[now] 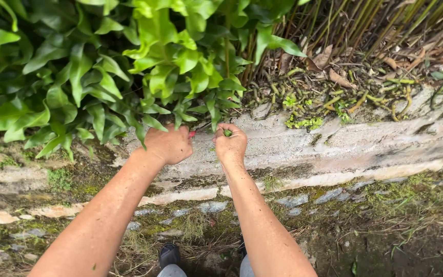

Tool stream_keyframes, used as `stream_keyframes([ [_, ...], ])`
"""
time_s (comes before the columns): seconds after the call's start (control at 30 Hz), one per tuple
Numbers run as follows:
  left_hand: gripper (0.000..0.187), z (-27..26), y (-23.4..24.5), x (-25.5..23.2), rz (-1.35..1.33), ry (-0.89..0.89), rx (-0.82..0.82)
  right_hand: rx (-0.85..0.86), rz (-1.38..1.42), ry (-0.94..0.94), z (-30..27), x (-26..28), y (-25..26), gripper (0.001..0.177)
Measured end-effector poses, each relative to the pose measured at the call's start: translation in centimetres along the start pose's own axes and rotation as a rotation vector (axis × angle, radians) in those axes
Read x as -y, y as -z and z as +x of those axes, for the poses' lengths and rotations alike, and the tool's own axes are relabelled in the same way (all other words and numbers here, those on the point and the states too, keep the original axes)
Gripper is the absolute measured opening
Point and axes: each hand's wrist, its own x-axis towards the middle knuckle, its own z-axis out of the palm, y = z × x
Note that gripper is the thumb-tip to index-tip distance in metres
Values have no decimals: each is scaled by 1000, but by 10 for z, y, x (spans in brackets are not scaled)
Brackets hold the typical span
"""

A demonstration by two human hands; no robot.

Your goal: Trimming plant stems from a stone wall using garden shears

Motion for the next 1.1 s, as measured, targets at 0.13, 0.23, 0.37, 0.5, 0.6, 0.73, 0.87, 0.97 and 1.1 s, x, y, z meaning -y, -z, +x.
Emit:
stream_keyframes([
  [0.13,57,18,-7,1,11,-8,-65,33,12,7,11,-8,3,13],
  [0.23,52,16,-3,-5,-5,-19,-35,25,-51,43,33,-36,1,10],
  [0.37,40,-19,3,-18,-12,-82,-172,113,-120,-50,12,-28,25,18],
  [0.5,37,-26,-23,-14,-236,-20,-93,108,-176,190,-1,-30,45,13],
  [0.6,31,-33,-30,-27,-853,108,-32,161,-140,305,-9,0,56,14],
  [0.73,29,-29,-41,-35,-1274,69,-7,205,-20,375,-20,48,61,28],
  [0.87,31,-12,-62,-30,-1417,16,-7,243,-168,356,-7,56,54,29],
  [0.97,28,-12,-66,-34,-1467,-1,-24,204,-245,407,0,63,47,23],
  [1.1,32,-9,-74,-38,-1484,-10,14,171,-345,380,6,61,39,19],
])
